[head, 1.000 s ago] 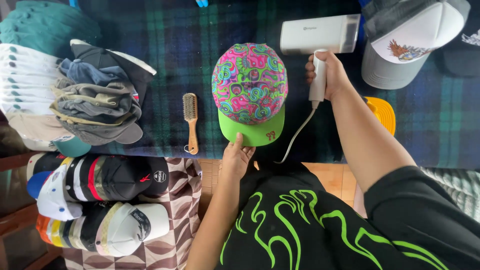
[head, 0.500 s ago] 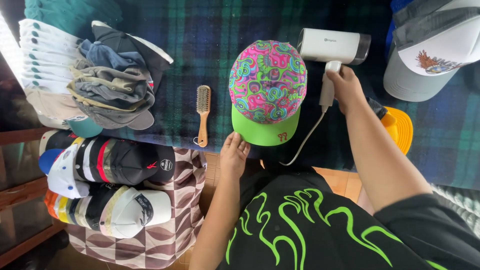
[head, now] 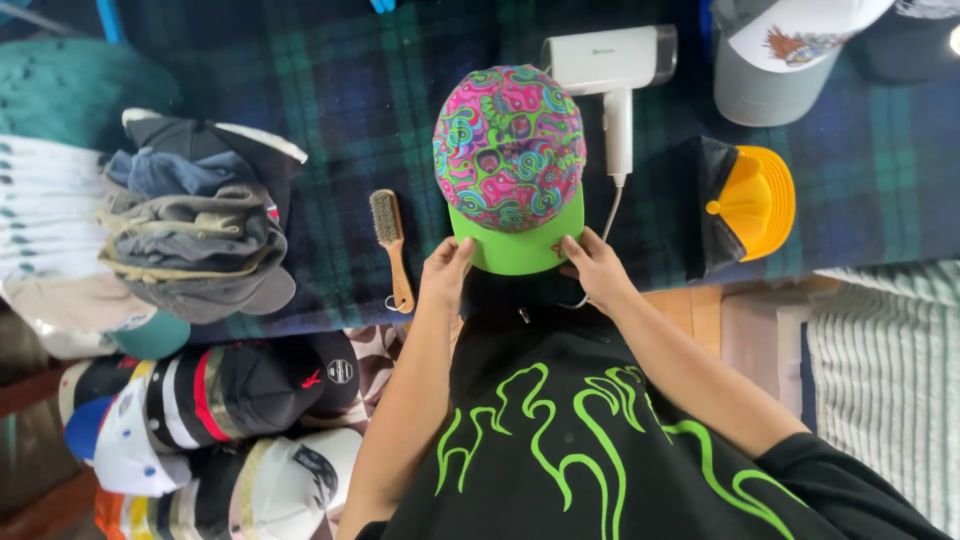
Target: Cleaning and steaming baseball caps to restore their shape and remove lint using a brush and a handheld steamer.
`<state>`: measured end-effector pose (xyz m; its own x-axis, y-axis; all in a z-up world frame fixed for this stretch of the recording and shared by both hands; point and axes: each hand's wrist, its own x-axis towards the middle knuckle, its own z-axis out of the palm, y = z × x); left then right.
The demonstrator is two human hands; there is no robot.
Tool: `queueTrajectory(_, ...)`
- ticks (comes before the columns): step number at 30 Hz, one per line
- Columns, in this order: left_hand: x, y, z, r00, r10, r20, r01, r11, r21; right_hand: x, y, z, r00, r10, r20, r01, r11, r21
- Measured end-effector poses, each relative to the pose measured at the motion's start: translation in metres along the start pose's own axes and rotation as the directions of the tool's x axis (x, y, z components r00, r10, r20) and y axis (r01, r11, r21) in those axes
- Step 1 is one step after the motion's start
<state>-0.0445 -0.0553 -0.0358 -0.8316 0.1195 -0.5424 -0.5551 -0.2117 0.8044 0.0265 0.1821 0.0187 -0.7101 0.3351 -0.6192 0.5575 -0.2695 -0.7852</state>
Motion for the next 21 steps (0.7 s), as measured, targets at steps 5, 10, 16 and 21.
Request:
queueTrajectory(5, -0.035, 0.053, 0.016, 0.994, -0.012, 0.104, 0.003, 0.996, 0.092, 0.002, 0.005, 0.002, 0.998, -0.038, -0.049, 0.035, 0.998, -0.046)
queueTrajectory(10, -0.046, 0.083, 0.02, 0.984, -0.033, 0.177, 0.026, 0.999, 0.042, -0.005, 0.007, 0.01, 0.995, -0.009, -0.099, 0.043, 0.938, 0.345)
queueTrajectory(16, -0.052, 0.11, 0.018, 0.96, 0.001, 0.281, -0.003, 1.0, 0.007, -0.044, -0.032, 0.026, 0.992, -0.093, -0.081, 0.121, 0.875, 0.469)
queueTrajectory(21, -0.055, 0.126, 0.02, 0.92, 0.083, 0.384, -0.057, 0.995, -0.08, -0.062, -0.061, 0.024, 0.963, -0.267, -0.036, 0.237, 0.778, 0.582)
